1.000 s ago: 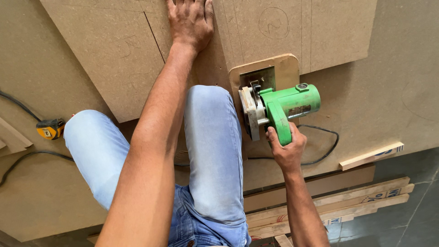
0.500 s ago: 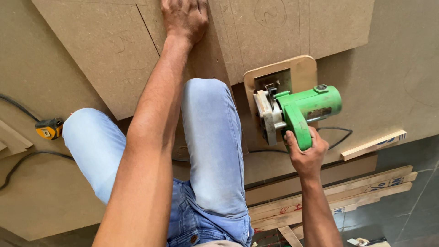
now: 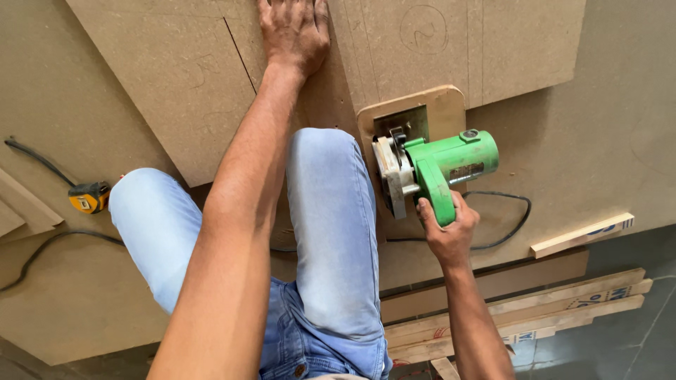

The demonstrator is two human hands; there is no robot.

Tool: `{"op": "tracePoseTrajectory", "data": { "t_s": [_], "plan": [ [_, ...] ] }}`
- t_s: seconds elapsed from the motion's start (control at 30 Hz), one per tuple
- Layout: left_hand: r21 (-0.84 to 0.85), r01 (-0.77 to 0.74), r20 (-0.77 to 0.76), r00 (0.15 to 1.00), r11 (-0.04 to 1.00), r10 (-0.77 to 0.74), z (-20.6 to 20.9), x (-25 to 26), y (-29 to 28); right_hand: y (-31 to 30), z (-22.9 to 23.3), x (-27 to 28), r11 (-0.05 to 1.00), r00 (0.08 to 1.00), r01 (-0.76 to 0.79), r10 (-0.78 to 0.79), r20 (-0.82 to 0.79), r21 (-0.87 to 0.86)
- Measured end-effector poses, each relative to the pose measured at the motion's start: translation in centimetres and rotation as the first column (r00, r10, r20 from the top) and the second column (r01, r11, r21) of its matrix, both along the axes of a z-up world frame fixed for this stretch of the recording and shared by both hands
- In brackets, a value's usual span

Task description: The person measures and marks a wood panel using a tape measure and a pencil, then uses a circular saw to cut a rectangular hole in the panel while holding it in place by hand.

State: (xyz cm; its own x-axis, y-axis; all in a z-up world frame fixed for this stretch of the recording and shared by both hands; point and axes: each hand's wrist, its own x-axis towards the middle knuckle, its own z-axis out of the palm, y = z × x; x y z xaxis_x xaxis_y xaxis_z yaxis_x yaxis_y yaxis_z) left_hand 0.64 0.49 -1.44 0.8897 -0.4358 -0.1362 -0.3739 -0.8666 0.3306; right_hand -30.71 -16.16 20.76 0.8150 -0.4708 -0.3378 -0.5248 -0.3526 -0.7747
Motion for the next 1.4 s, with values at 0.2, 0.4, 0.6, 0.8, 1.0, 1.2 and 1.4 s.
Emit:
{"op": "tracePoseTrajectory", "data": {
  "t_s": [0.2,0.4,0.6,0.8,1.0,1.2,1.4],
  "plan": [
    [0.063,-0.020,0.068,0.998,0.998,0.015,1.2,1.1,-0.2,0.0,-0.1,0.3,1.000,1.000,0.000,0.000,-0.022,-0.018],
    [0.073,-0.016,0.048,0.999,0.997,0.013,2.0,0.8,-0.2,0.1,0.1,0.7,0.997,1.000,-0.013,0.013,0.012,-0.071],
    [0.057,-0.016,0.118,0.993,0.998,0.009,0.9,0.6,-0.1,0.0,-0.3,1.2,0.998,0.999,-0.019,0.021,0.043,-0.064],
    [0.085,-0.013,0.075,0.997,0.996,0.006,1.8,0.8,-0.1,-0.1,-0.4,2.0,0.998,0.999,-0.027,0.029,0.039,-0.050],
    [0.051,-0.034,-0.053,0.998,0.998,0.036,4.8,1.1,-0.5,0.1,-0.2,3.8,0.999,0.999,-0.011,0.013,0.048,-0.047],
    [-0.014,-0.045,0.011,0.999,0.999,0.045,3.7,1.2,-0.3,0.1,-0.1,6.2,0.999,0.999,-0.008,0.011,0.053,-0.052],
    [-0.017,-0.034,0.081,0.996,0.999,0.035,1.4,1.1,-0.1,0.0,-0.5,9.1,0.997,0.996,-0.019,0.025,0.080,-0.069]
  ]
}}
